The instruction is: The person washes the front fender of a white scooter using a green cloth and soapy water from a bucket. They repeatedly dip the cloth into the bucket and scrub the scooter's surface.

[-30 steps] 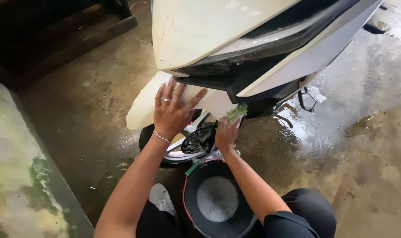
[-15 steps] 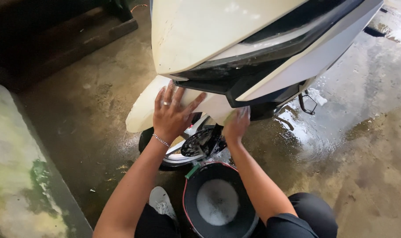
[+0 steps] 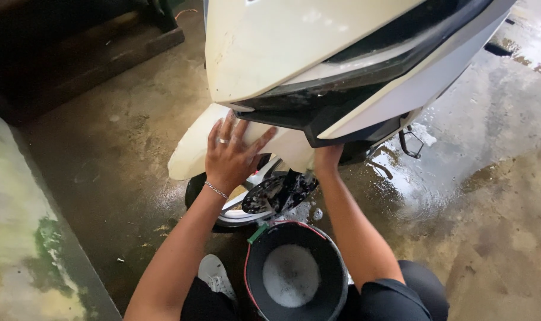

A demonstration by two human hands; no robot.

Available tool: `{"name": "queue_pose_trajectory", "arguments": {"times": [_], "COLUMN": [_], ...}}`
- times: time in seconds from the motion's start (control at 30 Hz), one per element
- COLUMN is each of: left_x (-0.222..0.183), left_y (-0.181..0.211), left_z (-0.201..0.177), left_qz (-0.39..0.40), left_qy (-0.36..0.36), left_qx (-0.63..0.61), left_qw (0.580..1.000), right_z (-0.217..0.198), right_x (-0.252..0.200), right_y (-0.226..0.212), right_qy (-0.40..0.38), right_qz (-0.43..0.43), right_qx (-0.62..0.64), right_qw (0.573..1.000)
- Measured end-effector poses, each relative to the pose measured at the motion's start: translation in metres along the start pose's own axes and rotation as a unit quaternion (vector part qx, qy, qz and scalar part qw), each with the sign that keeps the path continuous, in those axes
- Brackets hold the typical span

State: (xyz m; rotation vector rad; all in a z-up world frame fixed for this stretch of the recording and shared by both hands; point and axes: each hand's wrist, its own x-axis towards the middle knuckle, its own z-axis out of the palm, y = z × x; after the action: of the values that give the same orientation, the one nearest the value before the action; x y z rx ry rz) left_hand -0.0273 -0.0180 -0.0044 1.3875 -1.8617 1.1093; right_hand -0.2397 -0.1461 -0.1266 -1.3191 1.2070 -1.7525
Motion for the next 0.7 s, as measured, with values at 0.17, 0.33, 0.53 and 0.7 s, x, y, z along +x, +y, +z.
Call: {"name": "queue_pose_trajectory", "arguments": {"times": [0.17,0.33,0.53,0.7], "left_x": [0.002,0.002,0.001,0.003], "left_y": [0.001,-0.003,-0.005,-0.007], "left_z": [0.002,0.001,0.005,0.003], "left_qz": [-0.005,-0.002,-0.003,-0.006], "left_qy": [0.006,0.004,0.002,0.022], "left_qx": [-0.008,-0.007,-0.010,-0.027], "left_qw": [1.000,1.000,1.000,0.999], "right_z": [0.017,0.012,0.009,0.016], "right_x": [0.031,-0.020,-0.043,-0.040], "right_y": [0.002,0.010,-0.012,-0.023], "right_qy": [0.002,0.001,0.040,0.052], "right_qz": [-0.017,-0.036,-0.012,-0.001], "right_qx": [-0.035,-0.068,-0.140,0.066], "right_qw": [0.999,0.997,0.989,0.996]}}
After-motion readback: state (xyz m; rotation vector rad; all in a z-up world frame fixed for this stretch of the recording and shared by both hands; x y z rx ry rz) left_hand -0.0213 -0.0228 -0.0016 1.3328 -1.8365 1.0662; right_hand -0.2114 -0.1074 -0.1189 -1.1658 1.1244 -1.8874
